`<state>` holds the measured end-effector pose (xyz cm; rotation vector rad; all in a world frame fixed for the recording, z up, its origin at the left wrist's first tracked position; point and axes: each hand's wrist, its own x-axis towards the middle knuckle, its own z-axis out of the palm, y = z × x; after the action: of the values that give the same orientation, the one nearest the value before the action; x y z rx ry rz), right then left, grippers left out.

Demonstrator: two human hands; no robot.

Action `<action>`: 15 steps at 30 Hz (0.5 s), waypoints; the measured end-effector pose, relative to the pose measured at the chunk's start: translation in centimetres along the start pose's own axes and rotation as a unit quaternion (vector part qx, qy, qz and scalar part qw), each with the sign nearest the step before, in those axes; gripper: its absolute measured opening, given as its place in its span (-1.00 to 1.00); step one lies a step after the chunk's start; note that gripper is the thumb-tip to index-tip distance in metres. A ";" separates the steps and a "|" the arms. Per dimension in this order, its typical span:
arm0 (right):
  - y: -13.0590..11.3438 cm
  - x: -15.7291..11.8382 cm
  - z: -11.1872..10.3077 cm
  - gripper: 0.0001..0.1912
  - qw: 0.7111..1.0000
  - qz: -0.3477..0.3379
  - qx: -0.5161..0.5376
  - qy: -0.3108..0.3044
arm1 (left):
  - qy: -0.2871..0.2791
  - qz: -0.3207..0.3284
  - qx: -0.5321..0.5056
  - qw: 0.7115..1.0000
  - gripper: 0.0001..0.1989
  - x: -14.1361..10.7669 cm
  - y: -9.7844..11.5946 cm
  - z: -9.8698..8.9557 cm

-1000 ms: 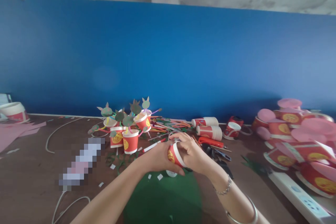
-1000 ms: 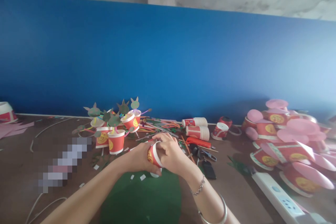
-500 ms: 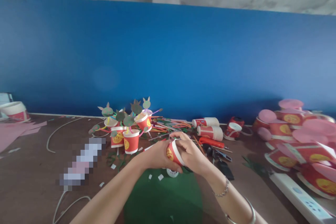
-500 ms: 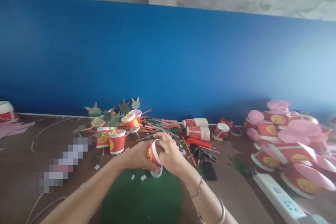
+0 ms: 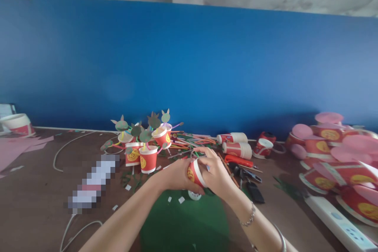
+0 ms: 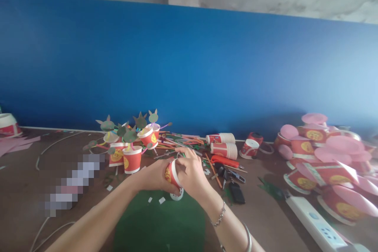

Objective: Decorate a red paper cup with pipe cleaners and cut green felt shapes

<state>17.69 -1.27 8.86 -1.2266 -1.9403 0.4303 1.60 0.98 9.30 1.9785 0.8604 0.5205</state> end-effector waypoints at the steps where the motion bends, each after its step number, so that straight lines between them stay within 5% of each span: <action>1: 0.1 0.0 0.0 -0.76 1.000 0.008 -0.006 0.013 | 0.001 0.004 0.001 1.000 -0.47 0.0 0.0 0.0; 11: -0.8 -0.1 -0.5 -0.76 0.999 -0.027 0.016 0.030 | 0.000 -0.009 0.000 1.000 -0.50 -0.1 0.3 0.0; 15: -0.4 0.0 0.2 -0.82 0.985 0.093 0.144 0.028 | 0.014 -0.019 -0.015 1.000 -0.41 0.0 0.0 0.1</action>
<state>17.30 -1.41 9.04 -1.2187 -1.6532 0.7374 1.67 0.92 9.21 1.9279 0.9012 0.5375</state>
